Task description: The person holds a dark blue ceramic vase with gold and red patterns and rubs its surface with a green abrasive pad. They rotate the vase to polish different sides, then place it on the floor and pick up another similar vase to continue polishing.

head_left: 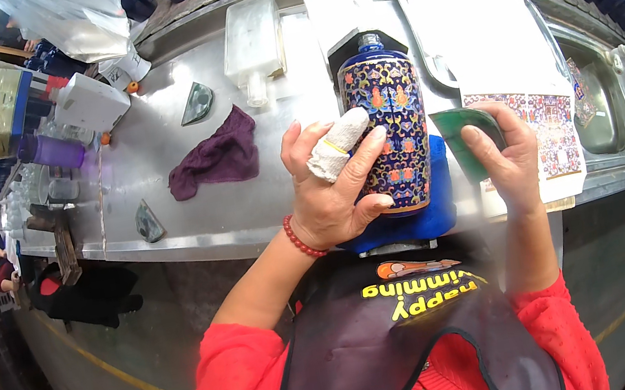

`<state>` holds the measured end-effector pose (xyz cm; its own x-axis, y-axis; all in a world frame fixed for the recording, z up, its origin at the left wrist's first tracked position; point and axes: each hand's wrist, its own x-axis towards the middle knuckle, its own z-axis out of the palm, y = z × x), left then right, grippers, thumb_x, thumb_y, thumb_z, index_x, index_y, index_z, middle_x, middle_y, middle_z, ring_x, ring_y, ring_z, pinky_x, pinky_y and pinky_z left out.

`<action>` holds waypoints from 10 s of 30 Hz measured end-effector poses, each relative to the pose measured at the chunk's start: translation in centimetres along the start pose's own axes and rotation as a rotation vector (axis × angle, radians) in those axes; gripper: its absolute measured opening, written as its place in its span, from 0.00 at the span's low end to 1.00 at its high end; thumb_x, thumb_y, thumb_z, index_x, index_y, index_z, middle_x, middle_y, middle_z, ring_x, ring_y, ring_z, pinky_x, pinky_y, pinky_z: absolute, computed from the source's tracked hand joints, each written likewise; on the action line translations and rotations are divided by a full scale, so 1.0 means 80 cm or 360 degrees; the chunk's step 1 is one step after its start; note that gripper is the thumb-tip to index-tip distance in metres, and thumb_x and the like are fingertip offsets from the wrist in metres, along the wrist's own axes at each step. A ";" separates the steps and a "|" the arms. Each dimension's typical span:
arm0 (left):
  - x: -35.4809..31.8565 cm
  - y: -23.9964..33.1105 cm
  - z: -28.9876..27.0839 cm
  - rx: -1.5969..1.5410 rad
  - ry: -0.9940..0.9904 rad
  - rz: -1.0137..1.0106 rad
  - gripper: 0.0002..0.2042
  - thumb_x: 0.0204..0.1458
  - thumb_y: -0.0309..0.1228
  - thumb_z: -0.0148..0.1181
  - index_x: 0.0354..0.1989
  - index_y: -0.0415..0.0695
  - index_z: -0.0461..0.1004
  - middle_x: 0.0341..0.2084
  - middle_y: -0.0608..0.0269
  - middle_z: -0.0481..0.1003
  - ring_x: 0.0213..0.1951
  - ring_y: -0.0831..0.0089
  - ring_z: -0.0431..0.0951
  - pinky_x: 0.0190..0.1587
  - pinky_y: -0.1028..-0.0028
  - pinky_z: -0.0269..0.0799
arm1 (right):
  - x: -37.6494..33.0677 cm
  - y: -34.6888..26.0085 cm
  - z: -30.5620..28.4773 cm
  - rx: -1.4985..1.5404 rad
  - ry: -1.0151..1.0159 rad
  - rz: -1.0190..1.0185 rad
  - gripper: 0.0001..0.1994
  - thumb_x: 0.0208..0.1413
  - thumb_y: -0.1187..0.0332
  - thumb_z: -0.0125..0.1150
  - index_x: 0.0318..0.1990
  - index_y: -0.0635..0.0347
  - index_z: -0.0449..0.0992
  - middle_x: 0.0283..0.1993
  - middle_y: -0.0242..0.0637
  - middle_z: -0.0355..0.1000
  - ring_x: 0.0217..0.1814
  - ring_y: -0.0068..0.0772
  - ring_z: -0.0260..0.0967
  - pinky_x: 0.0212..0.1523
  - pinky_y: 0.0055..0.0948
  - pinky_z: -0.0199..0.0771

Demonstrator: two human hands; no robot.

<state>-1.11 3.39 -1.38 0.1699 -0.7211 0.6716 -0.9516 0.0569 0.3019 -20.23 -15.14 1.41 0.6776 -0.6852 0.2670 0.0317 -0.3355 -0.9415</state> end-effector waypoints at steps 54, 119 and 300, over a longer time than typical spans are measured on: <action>0.013 -0.003 0.004 -0.0042 -0.0144 -0.0038 0.40 0.62 0.66 0.39 0.64 0.42 0.73 0.62 0.54 0.73 0.65 0.53 0.61 0.71 0.47 0.38 | -0.001 -0.005 0.047 -0.1087 -0.0308 -0.0775 0.32 0.48 0.87 0.56 0.64 0.62 0.72 0.67 0.62 0.63 0.67 0.63 0.65 0.66 0.50 0.67; 0.011 -0.004 -0.004 -0.0064 -0.0113 -0.0010 0.37 0.62 0.65 0.42 0.63 0.46 0.75 0.59 0.55 0.75 0.64 0.57 0.63 0.71 0.46 0.38 | -0.004 -0.020 0.050 -0.1118 -0.0334 -0.0703 0.34 0.47 0.87 0.55 0.67 0.60 0.70 0.66 0.60 0.62 0.64 0.62 0.65 0.63 0.49 0.68; 0.017 0.012 -0.042 -0.0118 -0.0367 -0.0080 0.48 0.53 0.71 0.48 0.69 0.38 0.65 0.63 0.49 0.70 0.69 0.49 0.59 0.70 0.39 0.30 | 0.115 -0.059 0.034 0.0128 0.0014 0.0544 0.11 0.63 0.67 0.63 0.44 0.67 0.76 0.33 0.35 0.78 0.29 0.20 0.74 0.30 0.19 0.75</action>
<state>-0.95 4.80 2.11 0.1454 -0.8623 0.4850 -0.9207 0.0615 0.3853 -12.16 -18.09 7.77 0.6526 -0.7549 -0.0653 -0.1383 -0.0339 -0.9898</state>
